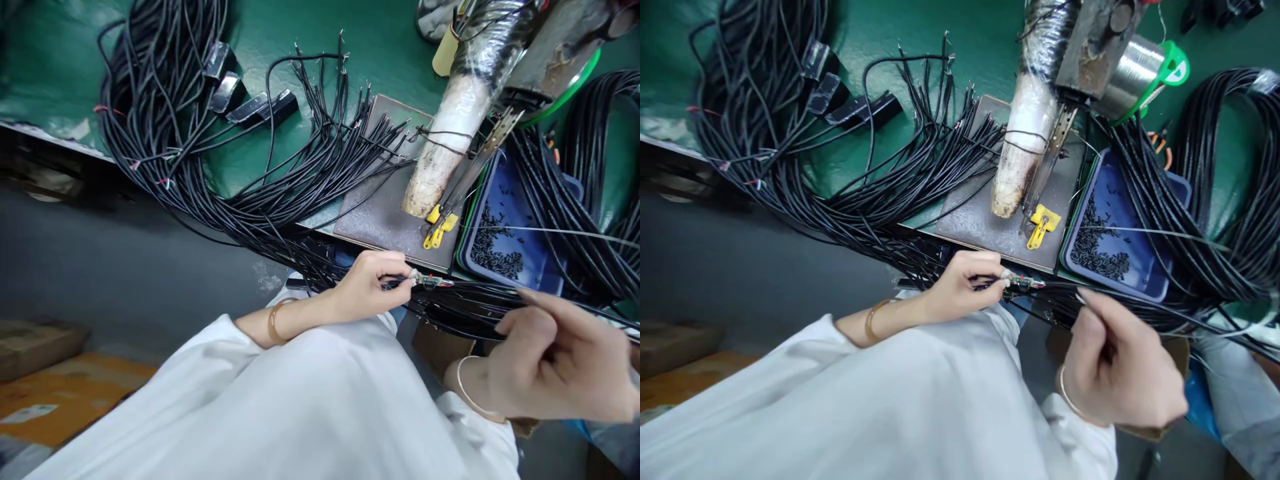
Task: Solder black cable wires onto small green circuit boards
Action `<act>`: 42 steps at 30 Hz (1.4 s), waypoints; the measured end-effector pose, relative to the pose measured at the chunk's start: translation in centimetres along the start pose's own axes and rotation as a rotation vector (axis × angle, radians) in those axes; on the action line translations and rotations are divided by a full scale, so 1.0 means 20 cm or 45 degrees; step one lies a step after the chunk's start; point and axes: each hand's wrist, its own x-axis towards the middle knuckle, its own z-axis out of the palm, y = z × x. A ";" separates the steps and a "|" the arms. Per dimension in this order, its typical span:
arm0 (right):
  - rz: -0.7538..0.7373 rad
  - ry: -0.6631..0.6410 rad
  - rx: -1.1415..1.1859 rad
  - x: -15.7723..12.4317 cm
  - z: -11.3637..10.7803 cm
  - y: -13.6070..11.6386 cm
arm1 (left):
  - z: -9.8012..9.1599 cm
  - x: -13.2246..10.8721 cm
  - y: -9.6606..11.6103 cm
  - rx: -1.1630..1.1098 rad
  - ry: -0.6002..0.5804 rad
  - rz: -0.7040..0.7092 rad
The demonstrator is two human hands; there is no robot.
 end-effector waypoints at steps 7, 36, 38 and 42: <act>-0.103 -0.657 -0.560 0.20 0.32 0.05 | 0.07 -0.13 -0.16 0.108 -0.005 0.016; -0.266 -0.631 -0.252 0.05 0.27 0.10 | 0.07 -0.22 -0.19 0.109 -0.026 -0.020; -0.200 -0.646 -0.307 0.06 0.29 0.11 | 0.07 -0.22 -0.19 0.110 -0.028 -0.040; -0.087 -0.404 -0.329 0.10 0.32 0.10 | 0.07 -0.22 -0.18 0.110 -0.030 -0.109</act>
